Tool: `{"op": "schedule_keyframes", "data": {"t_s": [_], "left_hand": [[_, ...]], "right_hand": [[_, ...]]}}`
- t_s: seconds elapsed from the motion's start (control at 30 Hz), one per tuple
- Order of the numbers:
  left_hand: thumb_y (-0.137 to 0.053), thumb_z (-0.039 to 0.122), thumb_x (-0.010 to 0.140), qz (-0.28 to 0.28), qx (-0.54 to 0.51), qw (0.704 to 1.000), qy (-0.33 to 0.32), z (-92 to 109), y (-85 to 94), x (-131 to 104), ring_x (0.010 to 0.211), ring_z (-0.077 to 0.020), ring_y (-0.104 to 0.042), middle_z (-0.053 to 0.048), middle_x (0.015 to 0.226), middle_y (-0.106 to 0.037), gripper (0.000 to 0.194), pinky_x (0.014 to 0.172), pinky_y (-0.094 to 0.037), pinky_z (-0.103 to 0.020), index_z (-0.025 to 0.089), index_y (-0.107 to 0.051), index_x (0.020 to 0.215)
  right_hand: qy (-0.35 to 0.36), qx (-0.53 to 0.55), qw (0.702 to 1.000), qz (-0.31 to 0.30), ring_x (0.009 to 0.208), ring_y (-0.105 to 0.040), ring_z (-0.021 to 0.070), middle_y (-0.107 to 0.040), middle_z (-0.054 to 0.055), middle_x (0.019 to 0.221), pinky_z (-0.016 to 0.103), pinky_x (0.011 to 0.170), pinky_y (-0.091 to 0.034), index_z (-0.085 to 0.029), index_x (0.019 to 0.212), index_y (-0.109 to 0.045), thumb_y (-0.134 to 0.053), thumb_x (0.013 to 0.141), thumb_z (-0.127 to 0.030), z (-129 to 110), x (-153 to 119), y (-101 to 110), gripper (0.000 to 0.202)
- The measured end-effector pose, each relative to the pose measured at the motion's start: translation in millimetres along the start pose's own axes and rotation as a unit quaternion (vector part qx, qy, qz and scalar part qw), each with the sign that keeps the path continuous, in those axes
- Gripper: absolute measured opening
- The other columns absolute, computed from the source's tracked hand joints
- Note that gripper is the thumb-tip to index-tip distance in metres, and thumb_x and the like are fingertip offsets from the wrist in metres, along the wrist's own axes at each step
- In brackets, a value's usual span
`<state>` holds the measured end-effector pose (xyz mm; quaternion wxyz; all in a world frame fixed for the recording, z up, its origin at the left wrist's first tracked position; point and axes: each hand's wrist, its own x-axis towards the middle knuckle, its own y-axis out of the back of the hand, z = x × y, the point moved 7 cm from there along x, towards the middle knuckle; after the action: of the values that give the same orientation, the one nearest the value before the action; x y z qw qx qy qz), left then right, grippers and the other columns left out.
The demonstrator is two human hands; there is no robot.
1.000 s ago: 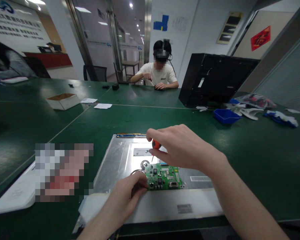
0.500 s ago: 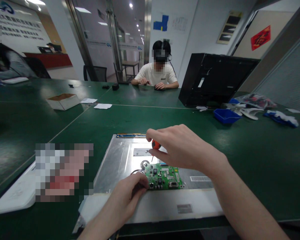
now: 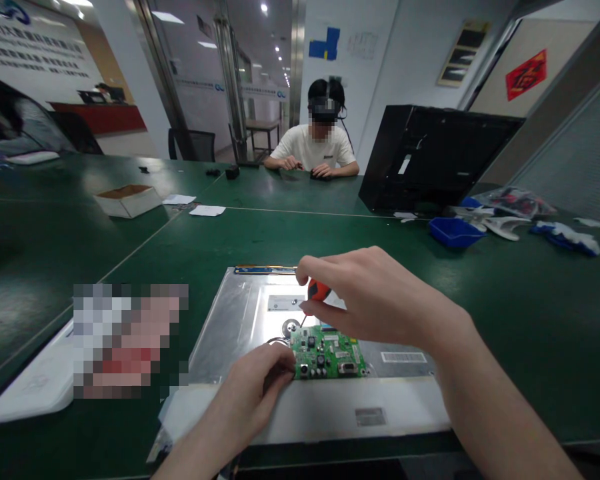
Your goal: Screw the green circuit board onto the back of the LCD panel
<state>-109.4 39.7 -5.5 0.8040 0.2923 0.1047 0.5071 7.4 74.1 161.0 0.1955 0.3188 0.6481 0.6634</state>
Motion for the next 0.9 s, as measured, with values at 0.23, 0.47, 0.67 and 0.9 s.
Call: {"op": "schedule_keyframes", "data": {"t_s": [0.23,0.47,0.67,0.9], "left_hand": [[-0.048,0.011,0.083,-0.006,-0.003,1.000,0.015,4,1.5,0,0.079,-0.0183,-0.062,-0.003,0.087,-0.067,0.014,0.071,-0.047,-0.029,0.019,-0.057,0.091],[-0.049,0.010,0.084,0.005,-0.013,1.000,0.018,0,0.4,-2,0.079,-0.0188,-0.063,-0.002,0.088,-0.068,0.015,0.071,-0.047,-0.029,0.019,-0.057,0.092],[-0.049,0.010,0.084,0.017,-0.023,1.000,0.007,0,0.0,-2,0.079,-0.0187,-0.064,-0.001,0.088,-0.068,0.016,0.070,-0.047,-0.027,0.020,-0.058,0.093],[-0.050,0.010,0.083,0.024,-0.012,1.000,0.008,-1,0.7,-1,0.076,-0.0185,-0.063,-0.002,0.086,-0.068,0.015,0.069,-0.048,-0.027,0.019,-0.058,0.091]], "right_hand": [[0.045,0.063,0.996,-0.033,0.065,-0.054,0.0112,-0.066,-0.002,0.080,0.026,0.054,-0.027,-0.020,0.093,-0.055,-0.058,0.087,-0.024,-18,-3,0,0.009],[0.057,0.072,0.994,-0.053,0.063,-0.052,0.0111,-0.064,-0.003,0.075,0.027,0.053,-0.024,-0.020,0.088,-0.053,-0.057,0.086,-0.024,-26,-2,-6,0.005],[0.078,0.083,0.990,-0.079,0.063,-0.049,0.0103,-0.063,-0.002,0.076,0.026,0.054,-0.025,-0.020,0.084,-0.051,-0.054,0.090,-0.026,-32,-2,-12,0.009],[0.088,0.085,0.989,-0.084,0.064,-0.046,0.0098,-0.062,-0.003,0.077,0.026,0.054,-0.024,-0.020,0.083,-0.051,-0.054,0.089,-0.023,-34,-3,-14,0.007]]}}
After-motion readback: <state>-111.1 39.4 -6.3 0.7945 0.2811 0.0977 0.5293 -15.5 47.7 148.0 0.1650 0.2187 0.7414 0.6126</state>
